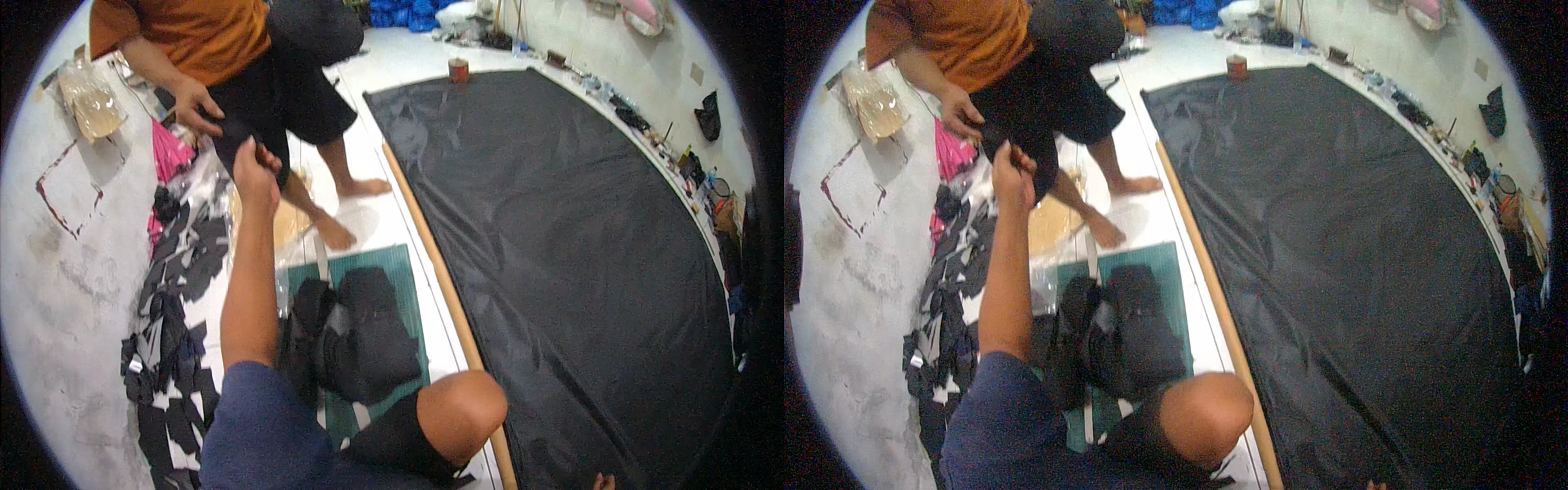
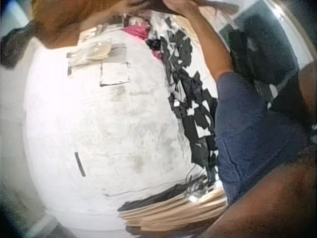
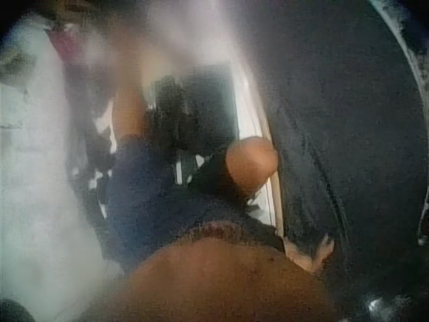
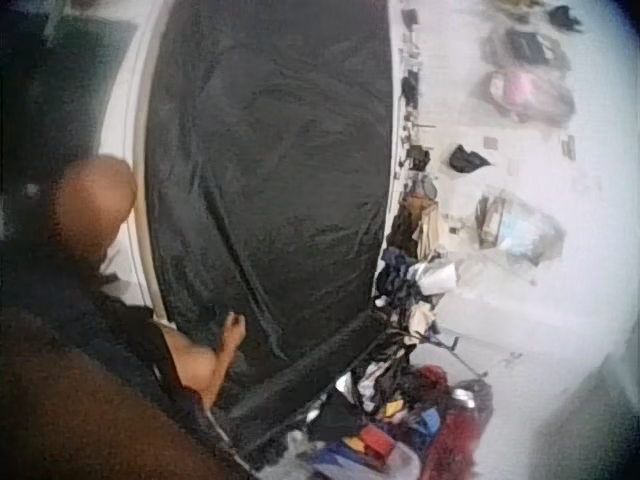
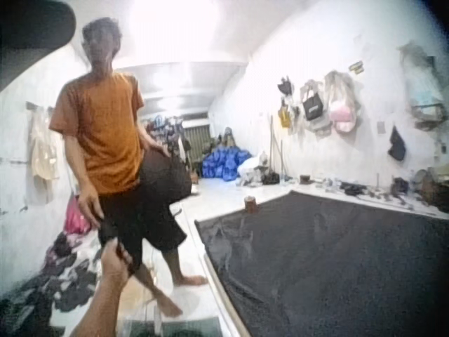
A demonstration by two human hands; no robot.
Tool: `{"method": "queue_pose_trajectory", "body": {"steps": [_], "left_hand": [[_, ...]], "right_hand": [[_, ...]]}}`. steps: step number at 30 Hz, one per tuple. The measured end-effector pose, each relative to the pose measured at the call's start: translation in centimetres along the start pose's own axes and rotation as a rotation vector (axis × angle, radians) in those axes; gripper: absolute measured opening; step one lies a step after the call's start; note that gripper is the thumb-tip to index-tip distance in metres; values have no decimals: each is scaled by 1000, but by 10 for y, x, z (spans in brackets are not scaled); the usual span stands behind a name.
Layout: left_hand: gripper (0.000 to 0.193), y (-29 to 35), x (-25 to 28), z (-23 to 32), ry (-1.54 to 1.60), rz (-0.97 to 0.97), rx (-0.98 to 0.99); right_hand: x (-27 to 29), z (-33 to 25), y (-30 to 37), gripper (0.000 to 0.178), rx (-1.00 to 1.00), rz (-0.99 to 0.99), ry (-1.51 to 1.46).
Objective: The person unfolds a large black fabric sheet on the floor, smooths it out, and uses a wooden stick to measure and align it. They then use scissors to cut the fabric along a straight line and fold the cut piece.
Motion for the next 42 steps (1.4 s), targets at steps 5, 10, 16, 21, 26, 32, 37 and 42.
{"method": "queue_pose_trajectory", "body": {"steps": [5,10,16,21,26,32,37,42], "left_hand": [[18,-3,18,8,-199,-6,-11],[14,0,38,37,-431,-50,-46],[21,34,83,0,-644,-73,104],[41,196,263,-39,-1650,-174,459],[17,410,234,-74,-1407,-444,760],[21,522,207,-75,-1140,-960,916],[26,471,102,-133,-941,-959,959],[26,410,-64,-224,-661,-1057,760]], "right_hand": [[8,1,-8,33,-71,55,111],[8,56,-54,34,71,121,75],[38,53,-95,32,130,78,89],[24,8,-146,50,169,-115,215],[26,23,-175,57,140,-37,327],[-14,-102,-175,58,201,-275,282],[22,-174,-128,62,229,-227,223],[118,-126,-81,43,77,313,21]]}}
Point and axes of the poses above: each hand's wrist, its own y-axis away from the middle knuckle, its own x-axis out of the back of the hand, z = x × y, the point moved 6 cm from there along -y, towards the middle knuckle
